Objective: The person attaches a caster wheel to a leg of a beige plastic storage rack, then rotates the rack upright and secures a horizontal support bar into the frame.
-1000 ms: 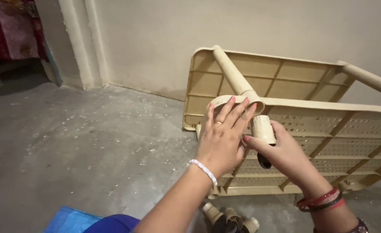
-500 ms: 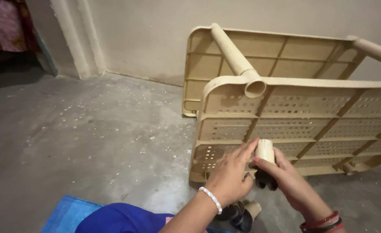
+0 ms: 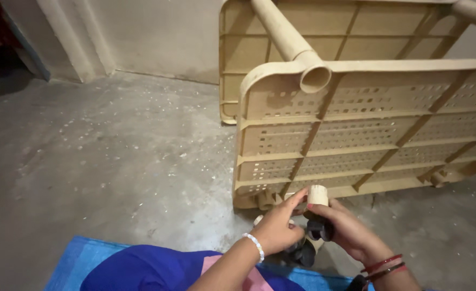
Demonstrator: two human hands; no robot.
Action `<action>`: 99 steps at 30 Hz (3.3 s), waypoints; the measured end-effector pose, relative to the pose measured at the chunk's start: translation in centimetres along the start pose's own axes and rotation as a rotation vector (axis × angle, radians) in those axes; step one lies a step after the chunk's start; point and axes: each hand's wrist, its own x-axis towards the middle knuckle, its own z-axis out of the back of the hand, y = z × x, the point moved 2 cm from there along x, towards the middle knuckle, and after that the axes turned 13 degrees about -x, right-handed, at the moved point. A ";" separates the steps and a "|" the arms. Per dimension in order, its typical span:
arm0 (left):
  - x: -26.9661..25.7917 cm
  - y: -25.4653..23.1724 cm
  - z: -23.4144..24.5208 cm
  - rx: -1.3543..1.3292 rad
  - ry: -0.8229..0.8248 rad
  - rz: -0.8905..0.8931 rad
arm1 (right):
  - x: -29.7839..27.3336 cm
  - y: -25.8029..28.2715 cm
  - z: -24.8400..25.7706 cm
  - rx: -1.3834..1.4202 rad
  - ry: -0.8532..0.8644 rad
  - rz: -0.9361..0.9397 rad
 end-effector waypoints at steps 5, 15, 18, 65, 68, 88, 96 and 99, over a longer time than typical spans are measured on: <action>0.8 5.4 -0.4 -0.333 0.068 0.068 | 1.5 -1.8 -0.1 -0.021 -0.057 -0.106; 1.2 10.4 -1.0 -0.404 0.008 0.180 | 3.8 -4.6 0.0 -0.132 -0.122 -0.156; 0.6 10.3 -0.8 -0.141 -0.050 0.161 | 4.7 -5.8 0.4 -0.275 -0.172 -0.116; -1.6 -5.8 1.9 0.139 -0.353 -0.271 | -0.5 0.2 -1.1 -0.719 -0.611 0.581; -1.4 -9.0 2.2 0.215 -0.358 -0.354 | -1.2 2.8 -0.4 -0.636 -0.648 0.575; -0.6 -25.4 3.2 0.741 -0.598 -0.917 | -12.5 22.7 3.9 -0.645 -0.914 1.069; 3.3 -26.1 4.4 0.890 -0.690 -0.849 | -10.4 24.9 6.3 -1.007 -0.938 1.059; 4.3 -25.7 5.5 0.835 -0.658 -0.651 | -9.0 25.1 7.1 -1.045 -0.875 1.016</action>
